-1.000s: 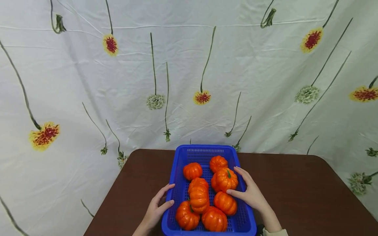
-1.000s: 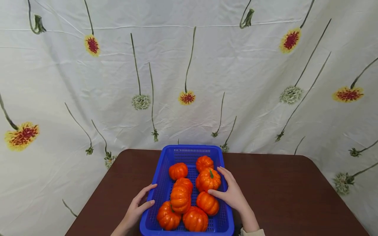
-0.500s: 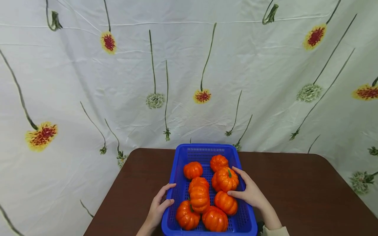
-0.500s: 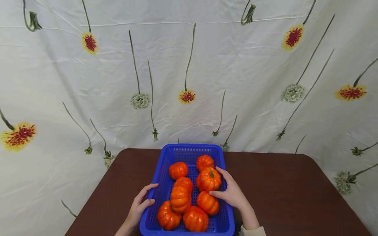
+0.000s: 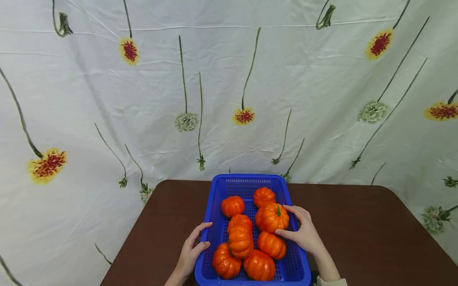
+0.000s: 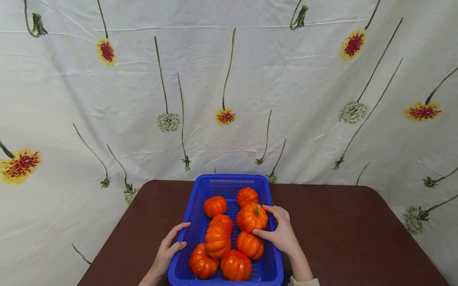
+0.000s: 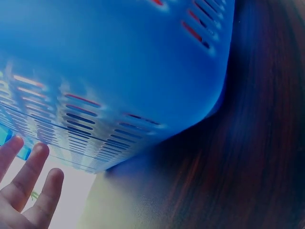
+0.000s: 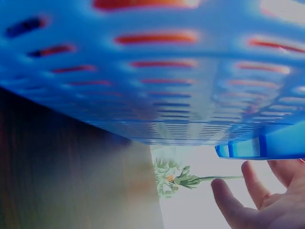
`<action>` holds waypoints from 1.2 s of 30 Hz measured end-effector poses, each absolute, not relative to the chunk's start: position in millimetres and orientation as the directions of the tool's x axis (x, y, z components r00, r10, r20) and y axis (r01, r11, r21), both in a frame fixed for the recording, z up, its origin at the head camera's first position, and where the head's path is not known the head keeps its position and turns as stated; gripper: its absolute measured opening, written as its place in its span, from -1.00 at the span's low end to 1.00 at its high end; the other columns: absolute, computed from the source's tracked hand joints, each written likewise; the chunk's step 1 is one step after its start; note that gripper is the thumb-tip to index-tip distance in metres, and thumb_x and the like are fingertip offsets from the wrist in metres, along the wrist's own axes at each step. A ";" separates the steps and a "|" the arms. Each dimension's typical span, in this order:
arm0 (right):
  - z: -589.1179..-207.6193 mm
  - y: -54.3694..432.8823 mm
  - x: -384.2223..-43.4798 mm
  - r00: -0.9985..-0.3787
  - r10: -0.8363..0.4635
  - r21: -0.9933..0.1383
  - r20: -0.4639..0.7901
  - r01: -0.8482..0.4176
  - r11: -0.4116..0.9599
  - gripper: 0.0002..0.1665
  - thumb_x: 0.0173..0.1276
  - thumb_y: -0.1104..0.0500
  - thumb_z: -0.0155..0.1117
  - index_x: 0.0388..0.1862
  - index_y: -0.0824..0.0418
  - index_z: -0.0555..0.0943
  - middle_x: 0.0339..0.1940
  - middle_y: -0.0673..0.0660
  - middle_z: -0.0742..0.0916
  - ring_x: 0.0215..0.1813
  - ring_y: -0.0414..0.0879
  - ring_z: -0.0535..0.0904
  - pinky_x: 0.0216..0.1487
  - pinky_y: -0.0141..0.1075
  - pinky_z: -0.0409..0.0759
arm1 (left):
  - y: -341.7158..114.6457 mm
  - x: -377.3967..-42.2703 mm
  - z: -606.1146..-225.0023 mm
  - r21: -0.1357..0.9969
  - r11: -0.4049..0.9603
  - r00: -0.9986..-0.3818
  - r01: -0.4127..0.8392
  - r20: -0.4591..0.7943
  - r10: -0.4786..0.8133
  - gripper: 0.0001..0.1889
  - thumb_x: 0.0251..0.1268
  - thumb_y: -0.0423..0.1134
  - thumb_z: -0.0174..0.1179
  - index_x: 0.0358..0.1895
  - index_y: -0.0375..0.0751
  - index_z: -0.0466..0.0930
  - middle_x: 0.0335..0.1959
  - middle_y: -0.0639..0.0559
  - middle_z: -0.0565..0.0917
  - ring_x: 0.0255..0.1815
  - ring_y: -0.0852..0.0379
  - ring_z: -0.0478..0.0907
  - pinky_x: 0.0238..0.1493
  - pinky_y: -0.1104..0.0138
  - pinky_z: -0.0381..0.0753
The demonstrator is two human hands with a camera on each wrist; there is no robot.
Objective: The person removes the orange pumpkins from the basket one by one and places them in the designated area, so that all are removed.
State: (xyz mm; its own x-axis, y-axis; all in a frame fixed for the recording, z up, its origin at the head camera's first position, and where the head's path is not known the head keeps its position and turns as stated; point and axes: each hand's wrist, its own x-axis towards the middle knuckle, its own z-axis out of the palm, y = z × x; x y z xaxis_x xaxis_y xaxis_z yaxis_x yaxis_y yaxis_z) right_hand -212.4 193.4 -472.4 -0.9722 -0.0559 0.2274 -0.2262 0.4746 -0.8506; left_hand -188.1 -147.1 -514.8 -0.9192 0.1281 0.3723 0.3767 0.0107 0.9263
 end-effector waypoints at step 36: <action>-468.2 218.9 -202.5 -0.833 0.196 -0.850 0.517 -0.473 0.232 -0.15 -0.12 0.61 0.39 0.25 0.44 0.36 0.12 0.07 0.41 0.05 -0.26 0.44 -0.01 -0.58 0.41 | -146.4 -181.2 -510.0 0.964 -0.057 -0.945 0.261 0.267 0.189 -0.50 0.24 -0.46 -0.07 0.29 -0.33 0.28 0.20 -0.39 0.33 0.04 -0.12 0.46 -0.08 0.20 0.54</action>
State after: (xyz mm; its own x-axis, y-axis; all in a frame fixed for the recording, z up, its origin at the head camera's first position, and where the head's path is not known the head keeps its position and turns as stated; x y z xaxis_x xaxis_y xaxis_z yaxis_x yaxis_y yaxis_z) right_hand -202.5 218.9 -468.2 -0.8331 0.1961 0.5171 -0.4729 0.2324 -0.8499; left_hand -181.2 -146.4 -510.0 -0.9451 0.1887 0.2668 0.2608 -0.0567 0.9637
